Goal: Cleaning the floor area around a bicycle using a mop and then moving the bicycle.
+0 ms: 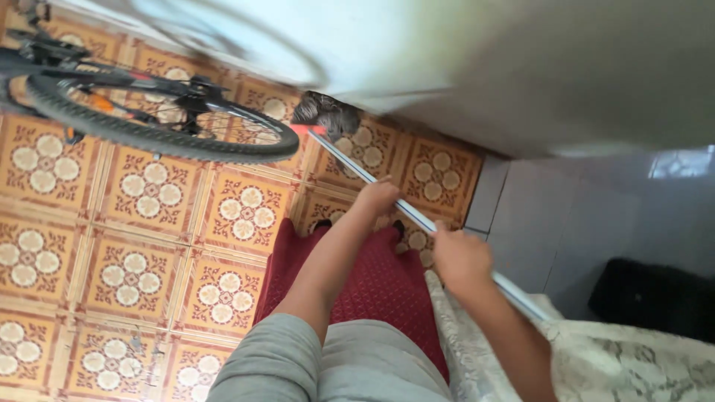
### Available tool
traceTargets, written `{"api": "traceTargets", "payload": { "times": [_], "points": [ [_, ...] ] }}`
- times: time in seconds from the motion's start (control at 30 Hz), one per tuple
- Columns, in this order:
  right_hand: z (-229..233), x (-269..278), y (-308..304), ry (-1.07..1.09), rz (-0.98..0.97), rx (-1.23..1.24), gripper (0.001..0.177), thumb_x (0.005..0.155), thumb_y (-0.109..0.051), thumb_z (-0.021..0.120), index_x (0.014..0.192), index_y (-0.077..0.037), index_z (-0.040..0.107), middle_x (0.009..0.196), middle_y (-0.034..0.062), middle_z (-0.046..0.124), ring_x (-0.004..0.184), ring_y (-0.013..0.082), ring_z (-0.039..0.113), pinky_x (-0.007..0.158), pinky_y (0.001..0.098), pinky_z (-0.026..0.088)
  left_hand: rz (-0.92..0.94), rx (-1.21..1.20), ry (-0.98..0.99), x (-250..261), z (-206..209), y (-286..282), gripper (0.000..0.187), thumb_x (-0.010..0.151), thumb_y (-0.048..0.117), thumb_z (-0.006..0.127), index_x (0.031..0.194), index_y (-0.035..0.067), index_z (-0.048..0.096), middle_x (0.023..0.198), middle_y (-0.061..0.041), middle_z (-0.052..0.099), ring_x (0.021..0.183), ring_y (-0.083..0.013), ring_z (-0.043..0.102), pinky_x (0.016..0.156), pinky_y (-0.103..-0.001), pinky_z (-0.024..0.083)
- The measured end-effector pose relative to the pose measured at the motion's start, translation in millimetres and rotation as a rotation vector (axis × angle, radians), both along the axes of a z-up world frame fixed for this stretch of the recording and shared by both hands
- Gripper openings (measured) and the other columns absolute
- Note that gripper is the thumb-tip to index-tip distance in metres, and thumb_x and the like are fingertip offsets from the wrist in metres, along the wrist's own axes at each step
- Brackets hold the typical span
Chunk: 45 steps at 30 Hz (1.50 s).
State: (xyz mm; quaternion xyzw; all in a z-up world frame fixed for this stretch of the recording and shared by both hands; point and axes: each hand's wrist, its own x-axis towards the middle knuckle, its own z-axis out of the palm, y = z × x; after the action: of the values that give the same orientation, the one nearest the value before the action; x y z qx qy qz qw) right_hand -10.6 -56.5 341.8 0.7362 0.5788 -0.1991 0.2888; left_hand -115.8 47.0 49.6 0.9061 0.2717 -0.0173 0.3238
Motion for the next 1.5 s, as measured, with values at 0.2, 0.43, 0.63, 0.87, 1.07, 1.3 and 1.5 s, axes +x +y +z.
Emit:
{"api": "traceTargets", "payload": {
  "times": [0.2, 0.43, 0.63, 0.87, 1.07, 1.3, 1.5],
  "points": [
    [-10, -59, 61, -0.109, 0.083, -0.068, 0.032, 0.109, -0.035, 0.041, 0.121, -0.013, 0.061, 0.088, 0.0092, 0.076, 0.082, 0.0302, 0.077, 0.066, 0.0439, 0.060, 0.141, 0.130, -0.005, -49, -25, 49, 0.021, 0.086, 0.013, 0.066, 0.100, 0.025, 0.077, 0.096, -0.003, 0.075, 0.103, -0.0255, 0.069, 0.116, -0.045, 0.042],
    [-11, -89, 152, -0.152, 0.370, 0.060, 0.006, 0.093, -0.014, 0.069, 0.094, -0.013, 0.076, 0.085, 0.0058, 0.078, 0.079, 0.0255, 0.077, 0.066, 0.0393, 0.059, 0.522, 0.022, -0.184, -81, 2, 106, 0.031, 0.089, 0.010, 0.066, 0.115, 0.024, 0.075, 0.110, -0.007, 0.072, 0.113, -0.0313, 0.066, 0.095, -0.047, 0.052],
    [-5, -96, 245, -0.273, 0.709, 0.091, 0.011, 0.089, -0.009, 0.071, 0.086, -0.015, 0.080, 0.088, 0.0038, 0.078, 0.077, 0.0262, 0.077, 0.055, 0.0478, 0.060, 0.721, 0.036, -0.167, -82, 33, 159, 0.029, 0.086, 0.025, 0.074, 0.115, 0.023, 0.072, 0.112, -0.007, 0.073, 0.110, -0.0314, 0.068, 0.099, -0.048, 0.053],
    [-19, -61, 335, -0.346, 1.190, 0.309, 0.013, 0.088, -0.014, 0.067, 0.080, -0.016, 0.077, 0.081, 0.0043, 0.078, 0.072, 0.0263, 0.076, 0.062, 0.0508, 0.053, 0.935, -0.164, -0.147, -71, 55, 214, 0.030, 0.098, 0.030, 0.062, 0.126, 0.025, 0.058, 0.124, -0.006, 0.068, 0.112, -0.0356, 0.066, 0.088, -0.052, 0.055],
    [-37, -38, 415, -0.181, 1.383, 0.397, 0.012, 0.083, -0.012, 0.068, 0.073, -0.015, 0.071, 0.071, 0.0033, 0.074, 0.063, 0.0246, 0.073, 0.062, 0.0449, 0.053, 0.989, -0.171, -0.064, -68, 79, 259, 0.031, 0.100, 0.037, 0.060, 0.127, 0.022, 0.057, 0.121, -0.007, 0.070, 0.112, -0.0345, 0.066, 0.091, -0.051, 0.054],
    [-34, -26, 452, -0.156, 1.549, 0.401, 0.009, 0.079, -0.011, 0.069, 0.072, -0.016, 0.069, 0.064, 0.0004, 0.071, 0.058, 0.0229, 0.070, 0.064, 0.0456, 0.052, 1.038, -0.169, -0.073, -58, 79, 282, 0.033, 0.096, 0.041, 0.062, 0.121, 0.020, 0.060, 0.118, -0.008, 0.071, 0.115, -0.0329, 0.064, 0.101, -0.050, 0.049],
    [-17, -71, 477, -0.088, 1.675, 0.368, 0.008, 0.080, -0.012, 0.068, 0.072, -0.015, 0.069, 0.061, 0.0034, 0.071, 0.054, 0.0224, 0.069, 0.069, 0.0456, 0.051, 1.079, -0.175, 0.032, -86, 94, 295, 0.030, 0.099, 0.040, 0.061, 0.120, 0.018, 0.062, 0.104, -0.012, 0.076, 0.107, -0.0325, 0.070, 0.113, -0.045, 0.046]
  ]
}}
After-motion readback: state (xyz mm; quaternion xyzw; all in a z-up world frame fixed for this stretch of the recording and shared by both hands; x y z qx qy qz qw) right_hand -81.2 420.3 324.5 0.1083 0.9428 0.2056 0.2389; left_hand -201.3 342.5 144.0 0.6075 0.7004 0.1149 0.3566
